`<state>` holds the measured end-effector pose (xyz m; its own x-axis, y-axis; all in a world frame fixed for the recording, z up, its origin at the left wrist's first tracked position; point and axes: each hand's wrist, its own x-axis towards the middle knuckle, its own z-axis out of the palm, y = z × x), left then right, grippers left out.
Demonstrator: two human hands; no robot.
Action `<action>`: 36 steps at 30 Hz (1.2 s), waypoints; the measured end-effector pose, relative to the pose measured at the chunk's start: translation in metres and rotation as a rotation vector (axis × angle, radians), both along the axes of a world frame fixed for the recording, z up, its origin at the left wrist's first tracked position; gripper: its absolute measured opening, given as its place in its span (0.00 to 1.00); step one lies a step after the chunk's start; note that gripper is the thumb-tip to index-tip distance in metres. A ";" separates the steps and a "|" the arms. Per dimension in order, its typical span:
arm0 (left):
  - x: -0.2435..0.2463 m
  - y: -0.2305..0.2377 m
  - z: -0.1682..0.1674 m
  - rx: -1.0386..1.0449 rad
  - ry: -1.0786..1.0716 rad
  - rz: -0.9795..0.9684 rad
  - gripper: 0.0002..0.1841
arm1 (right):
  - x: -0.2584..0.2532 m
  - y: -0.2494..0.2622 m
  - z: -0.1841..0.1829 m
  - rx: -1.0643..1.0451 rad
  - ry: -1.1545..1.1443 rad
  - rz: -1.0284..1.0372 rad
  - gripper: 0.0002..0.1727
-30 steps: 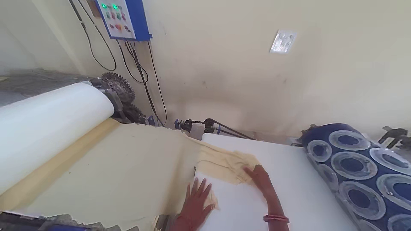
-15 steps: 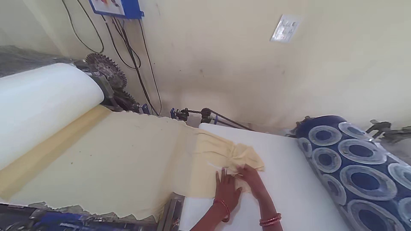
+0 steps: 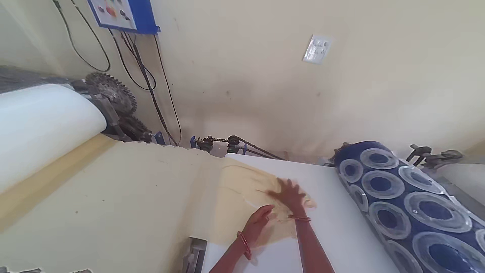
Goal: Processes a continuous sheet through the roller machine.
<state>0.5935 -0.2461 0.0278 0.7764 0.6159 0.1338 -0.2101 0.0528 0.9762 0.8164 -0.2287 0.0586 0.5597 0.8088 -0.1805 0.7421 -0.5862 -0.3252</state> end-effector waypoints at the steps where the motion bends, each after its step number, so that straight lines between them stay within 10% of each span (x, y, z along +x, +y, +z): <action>1: -0.012 0.009 0.005 0.154 0.102 0.007 0.24 | -0.002 0.000 -0.007 -0.024 -0.031 0.025 0.58; 4: -0.055 0.033 0.019 0.716 0.748 0.098 0.30 | 0.009 -0.018 -0.014 0.109 -0.097 0.044 0.36; 8: -0.074 0.043 -0.002 0.765 1.170 0.102 0.47 | 0.024 -0.028 -0.017 0.207 -0.088 0.004 0.19; 13: -0.036 0.028 -0.003 0.789 1.182 0.070 0.48 | -0.032 -0.024 0.028 0.316 0.150 -0.083 0.29; 18: -0.037 0.037 0.005 0.534 0.886 0.073 0.34 | -0.077 -0.006 0.081 -0.073 0.078 0.114 0.47; 22: -0.043 0.071 0.036 0.395 0.751 0.314 0.20 | -0.053 0.070 0.052 0.145 0.087 0.323 0.39; 27: -0.002 0.160 0.036 0.778 0.854 0.261 0.24 | -0.033 0.122 -0.016 0.053 0.097 0.389 0.58; 32: 0.044 0.213 -0.010 0.970 0.954 0.002 0.28 | -0.011 0.070 -0.003 -0.033 0.192 0.497 0.46; 36: 0.055 0.205 -0.016 0.992 0.969 0.034 0.28 | -0.037 -0.022 -0.007 -0.061 0.166 0.545 0.57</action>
